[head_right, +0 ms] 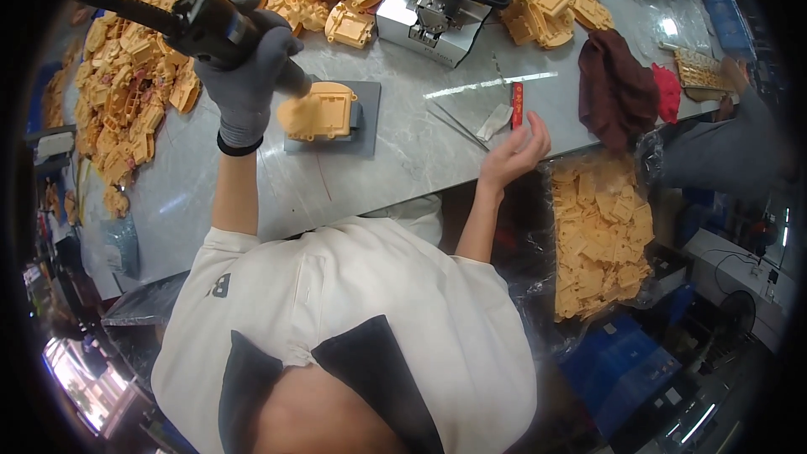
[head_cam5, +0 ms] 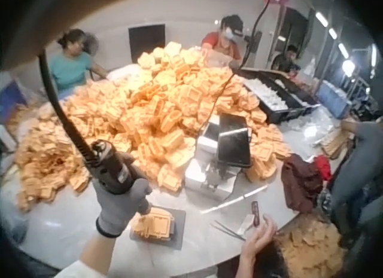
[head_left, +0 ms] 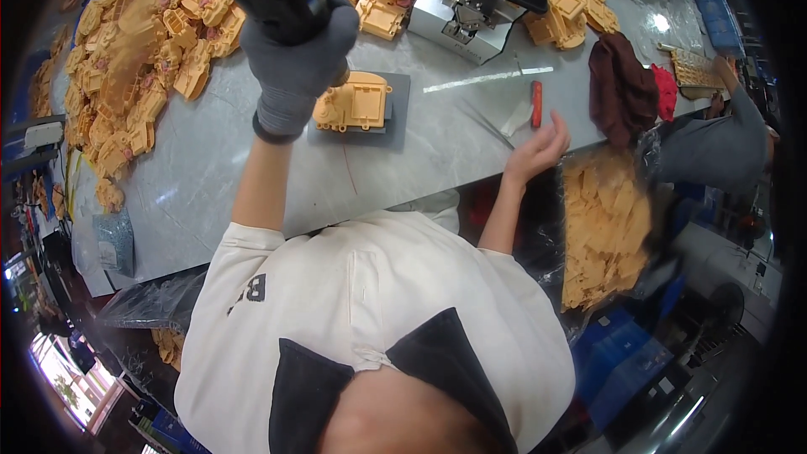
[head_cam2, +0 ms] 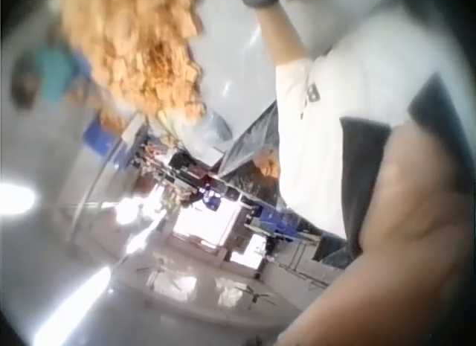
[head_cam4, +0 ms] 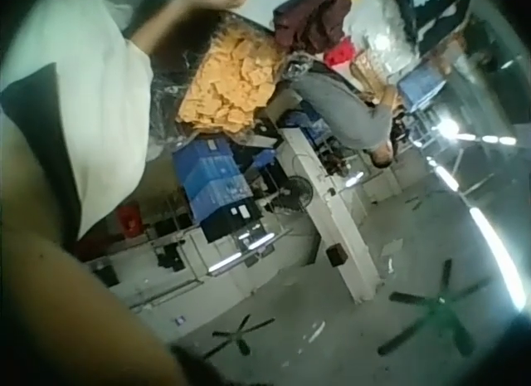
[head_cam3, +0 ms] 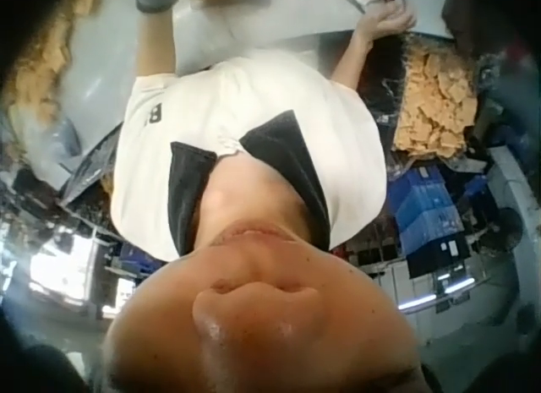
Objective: The person assembles small yellow plastic toy tanks using a handheld electric screwdriver to join plastic parts.
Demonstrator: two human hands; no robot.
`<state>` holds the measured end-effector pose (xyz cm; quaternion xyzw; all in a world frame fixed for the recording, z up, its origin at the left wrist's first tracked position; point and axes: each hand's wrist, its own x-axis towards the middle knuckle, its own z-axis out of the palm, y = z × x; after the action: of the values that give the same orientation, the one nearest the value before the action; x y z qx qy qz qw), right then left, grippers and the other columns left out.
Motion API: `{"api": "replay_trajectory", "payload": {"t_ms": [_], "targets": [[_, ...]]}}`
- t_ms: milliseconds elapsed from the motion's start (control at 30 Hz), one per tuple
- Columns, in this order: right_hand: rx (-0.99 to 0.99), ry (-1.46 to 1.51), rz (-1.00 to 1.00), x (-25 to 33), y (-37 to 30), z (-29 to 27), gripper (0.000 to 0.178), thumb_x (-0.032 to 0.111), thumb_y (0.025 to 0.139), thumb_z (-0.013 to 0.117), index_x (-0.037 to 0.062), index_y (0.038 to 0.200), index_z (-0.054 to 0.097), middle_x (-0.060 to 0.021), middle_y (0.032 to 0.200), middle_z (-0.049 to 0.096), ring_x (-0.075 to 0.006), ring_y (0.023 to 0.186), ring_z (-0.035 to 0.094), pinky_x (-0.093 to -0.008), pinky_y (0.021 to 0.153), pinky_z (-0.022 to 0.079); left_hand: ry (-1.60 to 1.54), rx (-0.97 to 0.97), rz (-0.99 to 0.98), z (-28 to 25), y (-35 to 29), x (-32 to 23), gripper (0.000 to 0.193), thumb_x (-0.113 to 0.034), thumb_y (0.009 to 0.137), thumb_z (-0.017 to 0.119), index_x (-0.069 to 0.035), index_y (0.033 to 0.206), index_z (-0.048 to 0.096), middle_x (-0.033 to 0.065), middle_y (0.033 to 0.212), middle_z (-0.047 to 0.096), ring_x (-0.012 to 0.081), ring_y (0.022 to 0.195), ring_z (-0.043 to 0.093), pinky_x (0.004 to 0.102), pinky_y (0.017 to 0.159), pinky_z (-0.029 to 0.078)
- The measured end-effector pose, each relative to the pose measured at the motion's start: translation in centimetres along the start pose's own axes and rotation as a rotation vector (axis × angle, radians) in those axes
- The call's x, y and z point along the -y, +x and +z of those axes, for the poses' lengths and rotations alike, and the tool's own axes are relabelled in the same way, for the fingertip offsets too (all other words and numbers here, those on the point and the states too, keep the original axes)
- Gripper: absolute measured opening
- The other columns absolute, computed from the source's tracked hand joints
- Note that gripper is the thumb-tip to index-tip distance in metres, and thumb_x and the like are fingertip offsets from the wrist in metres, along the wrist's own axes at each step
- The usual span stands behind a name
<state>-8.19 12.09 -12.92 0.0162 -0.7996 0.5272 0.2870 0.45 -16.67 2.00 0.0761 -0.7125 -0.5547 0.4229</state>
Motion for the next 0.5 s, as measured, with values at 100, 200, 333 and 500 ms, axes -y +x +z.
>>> {"api": "replay_trajectory", "payload": {"t_ms": [100, 200, 333, 500], "targets": [[0.323, 0.056, -0.293, 5.1, -1.5, 1.4, 0.044, 0.021, 0.079, 0.065, -0.0012, 0.115, 0.052, -0.0153, 0.112, 0.056, -0.0304, 0.105, 0.051, -0.0393, 0.093, 0.037, -0.233, -0.107, -0.058, -1.1, 0.4, 0.3, 0.044, 0.005, 0.072, 0.063, 0.005, 0.114, 0.048, 0.0127, 0.084, 0.065, 0.0181, 0.064, 0.064, 0.0292, 0.061, 0.055], [0.719, 0.099, -0.383, 9.8, -5.2, 3.1, 0.073, 0.029, 0.066, 0.078, -0.0004, 0.125, 0.045, -0.0177, 0.117, 0.052, -0.034, 0.109, 0.049, -0.0408, 0.096, 0.036, -0.428, -0.261, 0.12, -3.0, -0.1, -1.3, 0.044, 0.004, 0.075, 0.057, 0.007, 0.116, 0.044, 0.0209, 0.095, 0.062, 0.0235, 0.065, 0.065, 0.0341, 0.063, 0.057], [0.813, -0.023, -0.404, 10.1, -9.5, 5.6, 0.092, 0.031, 0.059, 0.082, -0.0015, 0.132, 0.037, -0.0188, 0.122, 0.049, -0.0355, 0.118, 0.042, -0.0496, 0.1, 0.03, -0.553, -0.167, 0.267, -0.8, 0.8, -2.9, 0.046, 0.001, 0.076, 0.054, 0.008, 0.12, 0.04, 0.0243, 0.099, 0.059, 0.0274, 0.067, 0.066, 0.0345, 0.063, 0.059], [0.842, -0.089, -0.352, 9.1, -10.1, 6.2, 0.089, 0.033, 0.061, 0.08, 0.0022, 0.133, 0.037, -0.0117, 0.129, 0.046, -0.0308, 0.127, 0.035, -0.0541, 0.106, 0.018, -0.14, -0.047, 0.679, 4.6, 3.7, -0.1, 0.034, -0.001, 0.08, 0.055, 0.004, 0.113, 0.049, 0.0194, 0.091, 0.063, 0.0242, 0.07, 0.066, 0.0302, 0.064, 0.056]]}}
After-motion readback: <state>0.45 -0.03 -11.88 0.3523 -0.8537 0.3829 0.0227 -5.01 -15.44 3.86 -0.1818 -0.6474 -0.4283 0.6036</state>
